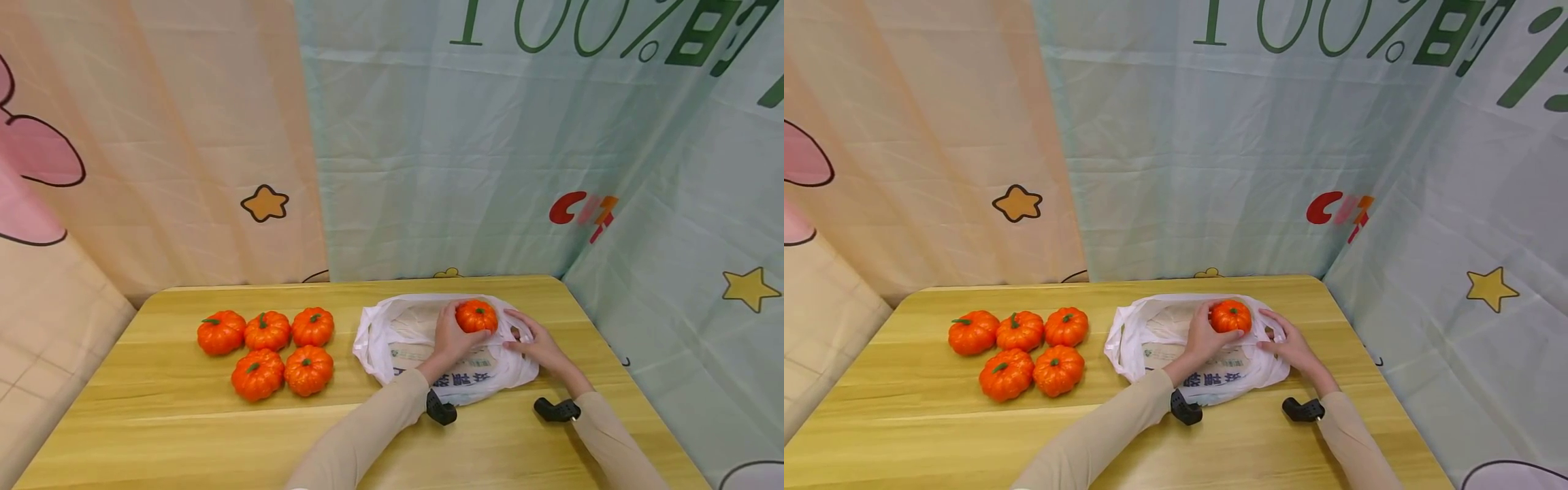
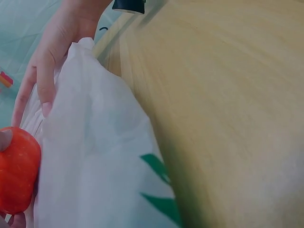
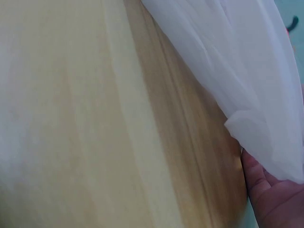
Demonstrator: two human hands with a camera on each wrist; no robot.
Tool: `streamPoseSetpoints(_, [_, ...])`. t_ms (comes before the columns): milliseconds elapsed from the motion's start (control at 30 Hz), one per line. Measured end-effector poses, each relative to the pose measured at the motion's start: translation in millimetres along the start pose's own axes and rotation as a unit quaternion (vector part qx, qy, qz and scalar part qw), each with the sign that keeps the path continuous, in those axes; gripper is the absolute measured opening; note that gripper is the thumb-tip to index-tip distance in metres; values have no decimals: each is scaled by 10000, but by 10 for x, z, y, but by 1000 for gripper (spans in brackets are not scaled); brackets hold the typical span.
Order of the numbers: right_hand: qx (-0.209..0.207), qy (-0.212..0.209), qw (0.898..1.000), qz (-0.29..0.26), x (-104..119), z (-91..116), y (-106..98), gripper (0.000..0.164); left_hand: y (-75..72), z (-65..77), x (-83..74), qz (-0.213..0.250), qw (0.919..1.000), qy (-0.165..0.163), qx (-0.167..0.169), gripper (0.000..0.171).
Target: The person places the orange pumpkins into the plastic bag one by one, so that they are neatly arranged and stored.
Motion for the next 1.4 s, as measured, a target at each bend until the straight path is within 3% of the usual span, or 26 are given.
streamPoseSetpoints(633, [-5,82,9999,102,6,5,4,71,46,-47,26,359,9991,5,-210,65])
streamPoseSetpoints(967, [-7,113,9998,160,-1,1,-1,70,32,-15,5,30,9997,-105,-230,65])
streamPoseSetpoints(1400, [2,75,9999,103,22,3,10,71,-39,55,-36,-12,9998,-144,-103,65])
Point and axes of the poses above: each hand's wrist, its own z-axis away from the middle knuckle, its own y-axis out of the palm, x = y × z, the point moved 3 cm from there along -z, towards the middle knuckle, and after that the axes turned 11 degrees about -y, right-handed, at the moved point
